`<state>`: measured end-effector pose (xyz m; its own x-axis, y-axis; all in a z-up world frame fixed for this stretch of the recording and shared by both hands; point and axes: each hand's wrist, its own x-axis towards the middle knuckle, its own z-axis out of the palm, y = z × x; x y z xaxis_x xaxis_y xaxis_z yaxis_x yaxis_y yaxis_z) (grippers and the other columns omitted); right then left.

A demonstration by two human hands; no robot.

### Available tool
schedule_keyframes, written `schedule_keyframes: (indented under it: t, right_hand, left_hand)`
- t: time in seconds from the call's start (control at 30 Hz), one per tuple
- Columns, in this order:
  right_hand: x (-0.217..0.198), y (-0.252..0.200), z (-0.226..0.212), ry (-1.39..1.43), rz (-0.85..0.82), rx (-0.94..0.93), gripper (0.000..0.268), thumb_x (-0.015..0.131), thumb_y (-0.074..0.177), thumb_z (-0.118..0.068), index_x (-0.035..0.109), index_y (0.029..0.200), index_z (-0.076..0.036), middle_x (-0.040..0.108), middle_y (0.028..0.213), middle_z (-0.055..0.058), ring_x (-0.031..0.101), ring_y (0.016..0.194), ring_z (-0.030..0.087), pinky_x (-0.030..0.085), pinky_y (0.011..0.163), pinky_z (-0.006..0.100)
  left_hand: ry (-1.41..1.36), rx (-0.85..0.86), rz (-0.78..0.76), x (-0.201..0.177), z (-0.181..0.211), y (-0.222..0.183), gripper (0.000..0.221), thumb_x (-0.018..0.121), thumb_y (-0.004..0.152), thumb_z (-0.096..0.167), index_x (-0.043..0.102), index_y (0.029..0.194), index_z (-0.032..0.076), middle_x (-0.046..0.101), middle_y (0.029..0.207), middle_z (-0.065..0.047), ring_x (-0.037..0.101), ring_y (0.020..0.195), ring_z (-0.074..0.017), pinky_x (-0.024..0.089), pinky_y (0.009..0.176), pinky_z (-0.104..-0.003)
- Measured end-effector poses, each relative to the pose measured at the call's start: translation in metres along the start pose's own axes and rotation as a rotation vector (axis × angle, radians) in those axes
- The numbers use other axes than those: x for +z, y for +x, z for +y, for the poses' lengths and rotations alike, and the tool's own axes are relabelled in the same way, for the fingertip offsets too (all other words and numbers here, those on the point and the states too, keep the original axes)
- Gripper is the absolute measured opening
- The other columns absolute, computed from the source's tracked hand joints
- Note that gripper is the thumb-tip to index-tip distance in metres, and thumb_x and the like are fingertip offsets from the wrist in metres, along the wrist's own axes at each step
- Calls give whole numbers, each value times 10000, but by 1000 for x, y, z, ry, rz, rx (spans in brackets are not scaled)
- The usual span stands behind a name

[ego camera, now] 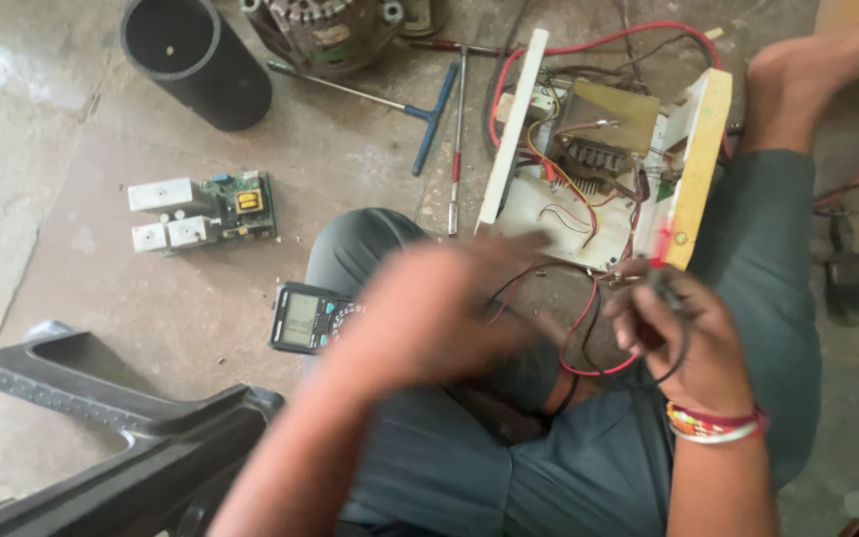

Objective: The person tests a circuit board inside an open electronic device housing using a digital multimeter. They place the multimeter probes on various components and solder joints to measure electrical values.

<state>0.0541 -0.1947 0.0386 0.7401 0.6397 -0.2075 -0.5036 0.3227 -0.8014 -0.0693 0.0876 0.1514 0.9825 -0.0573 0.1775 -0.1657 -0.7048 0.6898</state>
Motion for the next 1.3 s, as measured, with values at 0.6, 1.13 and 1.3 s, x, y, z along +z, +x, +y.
schedule_keyframes:
  t: [0.6,1.13,1.3]
  right_hand:
    - [-41,-61,-27,438,184,-366,177,557,1169,-152,584,1286,-22,689,1040,118,653,885,237,543,853,358]
    - [-83,-48,-4,701,54,-396,188,506,1225,-250,588,1320,-110,692,1045,39,618,858,193,530,868,337]
    - [-105,-34,-6,720,43,-380,191,492,1243,-278,586,1323,-132,687,1050,19,605,866,182,524,875,336]
  left_hand:
    - [660,-1193,-275,-126,-355,-131,1525,1039,481,355,60,1651,341,68,1708,-156,37,1555,-470,165,1168,-745]
    - [884,-856,-296,-160,-287,-107,1020,971,504,386,576,1434,250,604,1402,-159,561,1313,-380,396,1119,-606]
    - [930,-588,-260,-190,-202,-25,1139,966,467,466,552,1477,138,624,1350,-201,582,1269,-378,384,1143,-516]
